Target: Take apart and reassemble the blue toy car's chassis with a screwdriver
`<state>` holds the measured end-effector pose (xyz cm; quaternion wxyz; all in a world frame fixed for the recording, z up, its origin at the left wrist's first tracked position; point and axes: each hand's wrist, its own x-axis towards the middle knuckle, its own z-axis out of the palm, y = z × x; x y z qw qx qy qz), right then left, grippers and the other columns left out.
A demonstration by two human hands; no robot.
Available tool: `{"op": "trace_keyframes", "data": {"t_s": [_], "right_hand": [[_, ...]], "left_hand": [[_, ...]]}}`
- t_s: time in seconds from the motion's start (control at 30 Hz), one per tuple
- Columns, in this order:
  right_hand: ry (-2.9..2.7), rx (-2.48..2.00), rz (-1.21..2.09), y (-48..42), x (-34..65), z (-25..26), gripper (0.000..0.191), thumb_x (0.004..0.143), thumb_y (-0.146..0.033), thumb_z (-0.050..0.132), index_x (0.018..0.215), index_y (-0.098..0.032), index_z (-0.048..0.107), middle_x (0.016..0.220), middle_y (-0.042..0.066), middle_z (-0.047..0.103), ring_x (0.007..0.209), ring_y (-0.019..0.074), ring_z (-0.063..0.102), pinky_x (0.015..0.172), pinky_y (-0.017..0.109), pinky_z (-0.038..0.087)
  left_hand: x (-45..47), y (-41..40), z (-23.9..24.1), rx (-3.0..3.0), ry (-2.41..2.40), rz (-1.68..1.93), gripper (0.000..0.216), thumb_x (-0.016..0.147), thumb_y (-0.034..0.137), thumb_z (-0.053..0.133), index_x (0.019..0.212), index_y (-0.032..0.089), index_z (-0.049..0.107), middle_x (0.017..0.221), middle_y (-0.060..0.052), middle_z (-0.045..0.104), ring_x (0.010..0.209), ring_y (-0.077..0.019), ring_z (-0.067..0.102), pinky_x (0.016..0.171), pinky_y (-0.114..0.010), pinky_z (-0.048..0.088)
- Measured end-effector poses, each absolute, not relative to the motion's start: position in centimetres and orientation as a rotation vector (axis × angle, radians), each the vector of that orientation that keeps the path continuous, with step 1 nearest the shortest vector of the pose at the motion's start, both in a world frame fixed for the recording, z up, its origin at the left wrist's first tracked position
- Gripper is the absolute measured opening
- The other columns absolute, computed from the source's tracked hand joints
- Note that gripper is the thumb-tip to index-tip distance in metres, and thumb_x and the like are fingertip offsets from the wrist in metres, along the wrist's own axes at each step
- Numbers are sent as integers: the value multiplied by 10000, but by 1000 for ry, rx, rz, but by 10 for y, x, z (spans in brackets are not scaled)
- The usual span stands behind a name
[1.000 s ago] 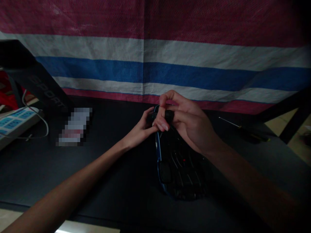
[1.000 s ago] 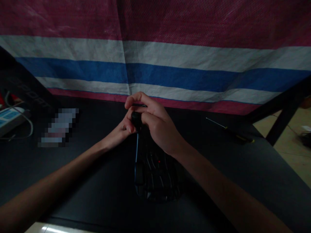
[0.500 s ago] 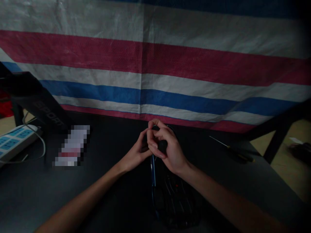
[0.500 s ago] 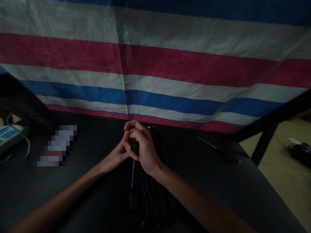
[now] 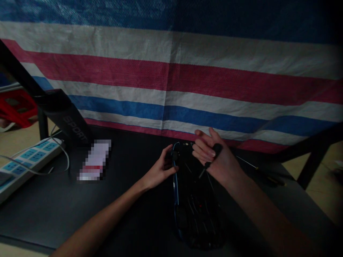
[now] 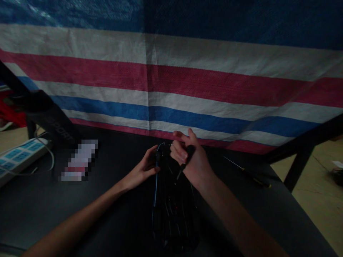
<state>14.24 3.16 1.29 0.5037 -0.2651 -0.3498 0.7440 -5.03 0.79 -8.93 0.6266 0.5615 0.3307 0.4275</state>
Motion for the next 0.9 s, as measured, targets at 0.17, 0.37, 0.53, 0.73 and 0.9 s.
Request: {"op": "trace_keyframes", "data": {"t_s": [0.17, 0.37, 0.53, 0.73, 0.9], "right_hand": [[-708, -933, 1796, 38, 223, -15, 297, 984, -447, 609, 815, -203, 612, 543, -67, 371, 436, 77, 283, 369, 152, 298], [-865, -1364, 1408, 18, 257, -67, 405, 928, -604, 590, 864, -208, 651, 665, -30, 436, 514, 106, 387, 414, 216, 337], [-1153, -1484, 1066, 6, 246, -95, 287, 917, -535, 637, 986, -257, 657, 854, 10, 607, 762, 180, 568, 682, 311, 482], [-1506, -1492, 850, 1, 241, -109, 126, 939, -320, 606, 1026, -270, 682, 1056, 48, 674, 1071, 266, 592, 1022, 455, 410], [-1925, -1553, 542, -1, 243, -112, 208, 996, -247, 464, 1101, -270, 641, 1094, 74, 677, 1093, 297, 581, 982, 516, 429]], "left_hand": [[-53, 9, -90, 1260, 793, 931, 800, 923, 324, 732, 1585, 261, 288, 1559, -164, 449, 1391, -337, 506, 1199, -543, 375], [-52, 9, -86, 1250, 818, 910, 775, 927, 322, 729, 1576, 289, 306, 1517, -131, 496, 1380, -326, 502, 1206, -543, 351], [-49, 6, -77, 1228, 870, 896, 740, 948, 308, 701, 1581, 309, 318, 1633, -105, 399, 1442, -312, 453, 1233, -512, 323], [-47, 3, -75, 1128, 862, 857, 795, 960, 301, 686, 1639, 342, 274, 1691, -48, 366, 1572, -300, 296, 1295, -467, 224], [-44, 4, -83, 1046, 785, 891, 828, 943, 299, 717, 1645, 378, 285, 1718, -21, 321, 1598, -300, 248, 1312, -483, 181]]}}
